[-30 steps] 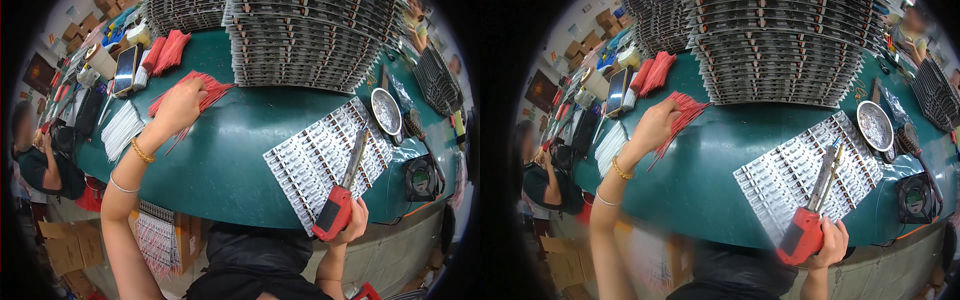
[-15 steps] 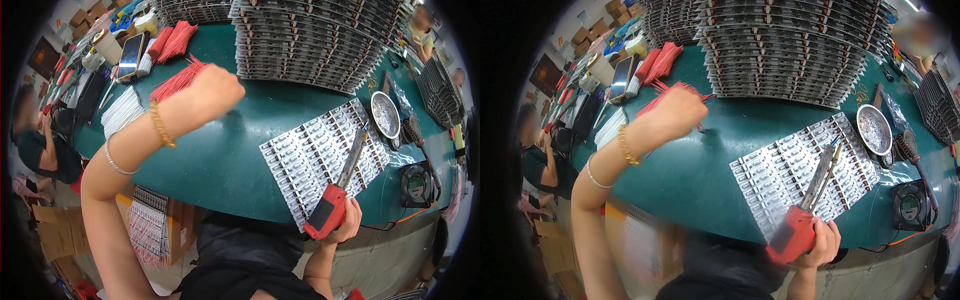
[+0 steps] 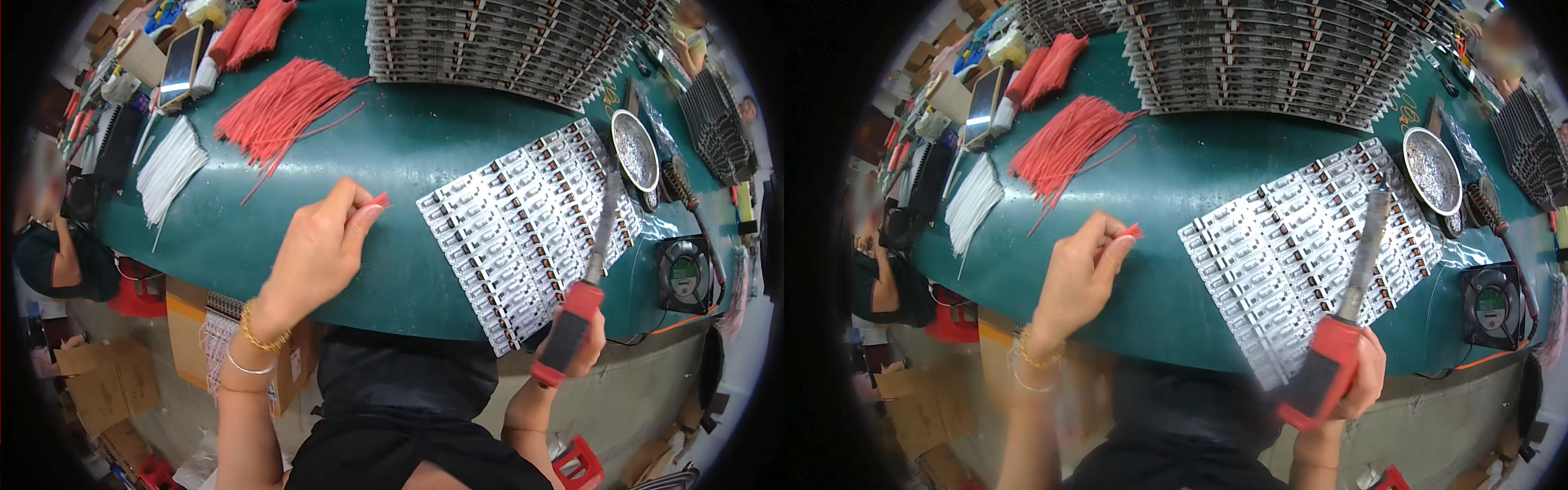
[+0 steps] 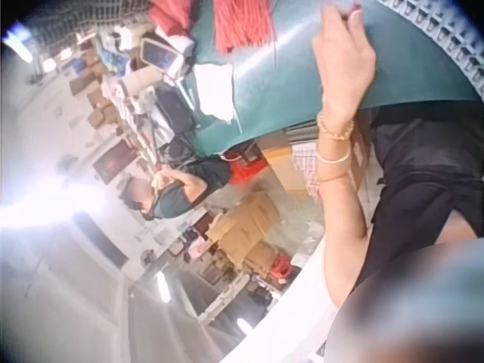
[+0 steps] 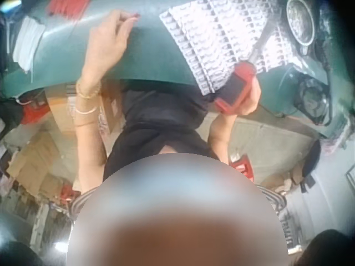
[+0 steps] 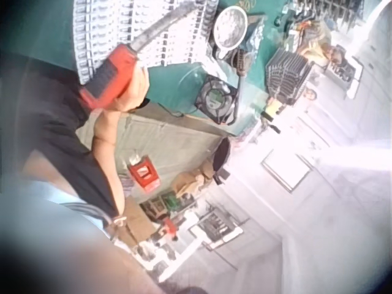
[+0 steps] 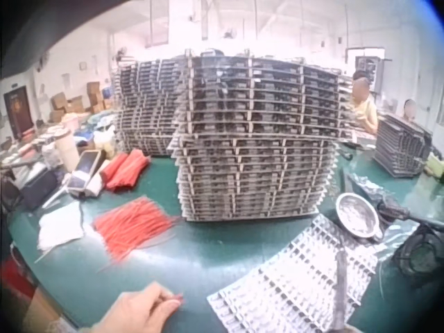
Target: The person solders wires onto electronic components on a circuit board with a soldering iron.
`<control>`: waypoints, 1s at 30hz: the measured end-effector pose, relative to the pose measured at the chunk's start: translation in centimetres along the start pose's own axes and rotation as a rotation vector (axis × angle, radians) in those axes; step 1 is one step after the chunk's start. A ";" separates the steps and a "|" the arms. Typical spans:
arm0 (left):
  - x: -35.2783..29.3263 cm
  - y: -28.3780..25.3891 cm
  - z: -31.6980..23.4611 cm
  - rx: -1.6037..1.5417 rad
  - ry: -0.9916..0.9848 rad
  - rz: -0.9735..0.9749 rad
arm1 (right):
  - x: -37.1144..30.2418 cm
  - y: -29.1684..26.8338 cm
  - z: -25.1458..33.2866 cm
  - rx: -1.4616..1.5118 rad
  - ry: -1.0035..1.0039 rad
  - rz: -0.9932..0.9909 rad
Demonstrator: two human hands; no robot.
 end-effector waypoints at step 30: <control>0.5 3.6 -0.4 0.151 -0.035 -0.178 | -10.1 -1.1 1.3 0.669 0.717 0.631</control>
Point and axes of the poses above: each hand's wrist, its own x-axis towards the middle knuckle, its own y-axis out of the palm, z = x × y, the point moved 7 cm from there along x, towards the middle knuckle, and after that the axes turned 6 degrees about -y, right-handed, at the moved point
